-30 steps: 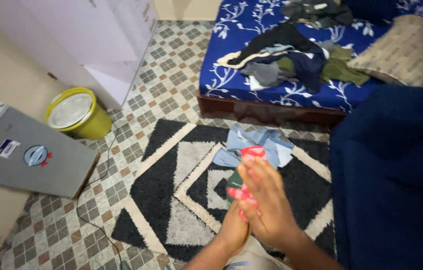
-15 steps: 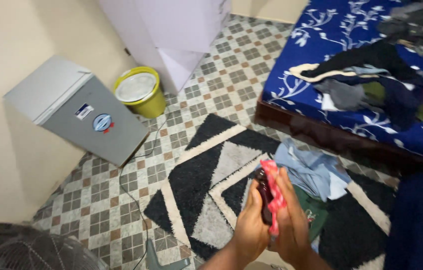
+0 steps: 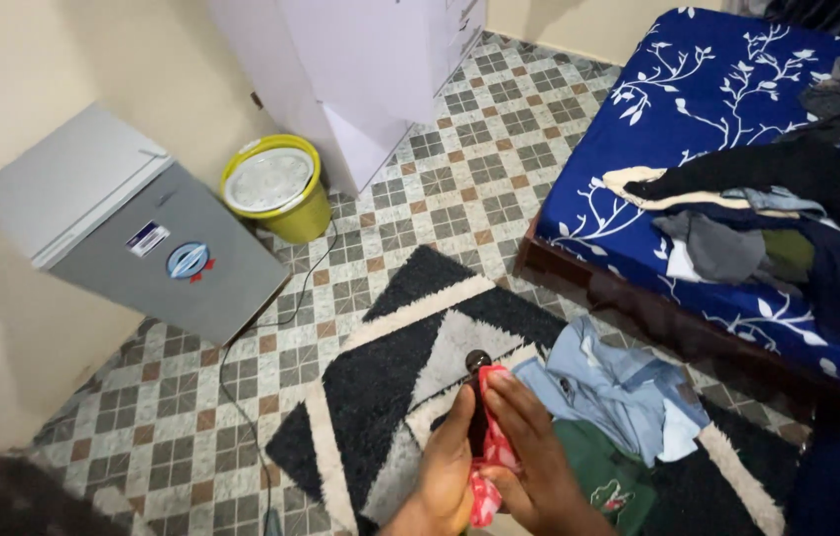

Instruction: The person wipes several small containers and a black object with a red-and-white cloth. They pick up each item from a white shelf, wipe it, and place it back. The sequence repeats for multiple items.

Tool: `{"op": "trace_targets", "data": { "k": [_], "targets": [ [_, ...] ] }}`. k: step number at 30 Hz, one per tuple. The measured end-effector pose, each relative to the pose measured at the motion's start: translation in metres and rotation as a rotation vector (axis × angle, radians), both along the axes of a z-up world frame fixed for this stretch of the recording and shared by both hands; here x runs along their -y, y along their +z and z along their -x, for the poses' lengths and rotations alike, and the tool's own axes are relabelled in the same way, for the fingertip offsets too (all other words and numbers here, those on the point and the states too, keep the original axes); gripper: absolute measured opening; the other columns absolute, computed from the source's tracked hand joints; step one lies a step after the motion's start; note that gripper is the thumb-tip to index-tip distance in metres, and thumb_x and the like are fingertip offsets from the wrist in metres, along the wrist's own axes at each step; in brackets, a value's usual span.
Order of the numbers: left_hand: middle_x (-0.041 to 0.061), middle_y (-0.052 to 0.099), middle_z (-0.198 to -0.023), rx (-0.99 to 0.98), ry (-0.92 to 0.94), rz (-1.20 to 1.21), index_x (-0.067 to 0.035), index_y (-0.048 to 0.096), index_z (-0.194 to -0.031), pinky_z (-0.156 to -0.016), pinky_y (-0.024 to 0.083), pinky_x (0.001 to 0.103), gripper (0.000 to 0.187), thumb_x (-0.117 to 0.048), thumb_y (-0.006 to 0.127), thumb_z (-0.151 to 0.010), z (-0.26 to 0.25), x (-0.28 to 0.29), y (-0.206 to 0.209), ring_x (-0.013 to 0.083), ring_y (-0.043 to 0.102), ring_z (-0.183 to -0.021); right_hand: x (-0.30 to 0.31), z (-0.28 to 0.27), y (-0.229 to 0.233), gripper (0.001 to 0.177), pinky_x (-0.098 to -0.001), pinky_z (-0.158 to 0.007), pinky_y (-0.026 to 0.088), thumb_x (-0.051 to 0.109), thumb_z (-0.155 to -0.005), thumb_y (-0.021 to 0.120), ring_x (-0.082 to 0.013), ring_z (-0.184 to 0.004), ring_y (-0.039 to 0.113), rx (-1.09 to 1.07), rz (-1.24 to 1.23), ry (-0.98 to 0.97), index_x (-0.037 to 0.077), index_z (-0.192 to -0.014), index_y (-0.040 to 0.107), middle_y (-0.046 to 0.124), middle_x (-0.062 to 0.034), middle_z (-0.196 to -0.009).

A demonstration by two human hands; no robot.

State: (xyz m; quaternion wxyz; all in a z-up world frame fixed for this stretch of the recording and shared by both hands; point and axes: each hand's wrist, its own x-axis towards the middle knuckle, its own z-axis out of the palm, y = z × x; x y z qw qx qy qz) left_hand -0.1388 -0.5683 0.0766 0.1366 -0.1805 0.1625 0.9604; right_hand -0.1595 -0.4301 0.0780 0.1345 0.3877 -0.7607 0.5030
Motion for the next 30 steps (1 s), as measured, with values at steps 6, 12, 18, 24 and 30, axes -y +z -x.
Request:
{"op": "trace_targets", "data": {
  "k": [6,12,18,24,30],
  "targets": [
    [0.006,0.068,-0.126,-0.066,-0.048,-0.19,-0.009,0.061,-0.134,-0.1,0.05,0.031,0.048,-0.043,0.047,-0.104,0.115,0.006,-0.021,0.0171,0.065,-0.114,-0.001,0.105,-0.025,0.065,-0.0487,-0.126,0.022,0.022,-0.095,0.054,-0.042,-0.156,0.029,0.039,-0.068,-0.012,-0.005,-0.152,0.041,0.038,-0.0233,-0.163],
    [0.005,0.064,-0.133,-0.172,-0.13,-0.158,-0.011,0.056,-0.138,-0.107,0.048,0.033,0.051,-0.047,0.04,-0.106,0.24,0.004,-0.015,0.0173,0.06,-0.123,-0.015,0.22,-0.036,0.062,-0.0473,-0.127,0.021,0.004,-0.091,0.056,-0.0412,-0.16,0.024,0.103,-0.088,0.0,0.0,-0.152,0.047,0.039,-0.0212,-0.164],
    [0.008,0.062,-0.138,-0.19,-0.141,-0.007,-0.008,0.053,-0.146,-0.106,0.047,0.034,0.066,-0.055,0.034,-0.103,0.327,0.009,-0.013,0.0189,0.06,-0.124,0.0,0.304,0.001,0.063,-0.049,-0.126,0.011,0.024,-0.102,0.049,-0.0417,-0.16,0.012,0.149,-0.185,-0.057,-0.003,-0.157,0.033,0.026,-0.0236,-0.169],
    [0.012,0.051,-0.15,-0.276,-0.113,0.774,-0.008,0.042,-0.154,-0.114,0.037,0.037,0.064,-0.05,0.033,-0.107,0.417,0.035,-0.039,0.0221,0.049,-0.136,0.04,0.401,0.026,0.068,-0.0489,-0.126,0.008,0.036,-0.11,0.035,-0.0397,-0.161,0.009,0.132,-0.081,-0.187,-0.005,-0.161,0.018,0.017,-0.0278,-0.17],
    [0.015,0.037,-0.162,-0.756,-0.491,1.293,-0.008,0.03,-0.161,-0.122,0.025,0.041,0.06,-0.041,0.033,-0.112,0.529,0.075,-0.025,0.0254,0.035,-0.149,0.076,0.522,0.02,0.061,-0.0416,-0.114,0.034,0.038,-0.104,0.039,-0.0314,-0.137,0.05,0.611,0.367,-0.307,0.002,-0.153,0.04,0.054,-0.0217,-0.15]
  ]
}}
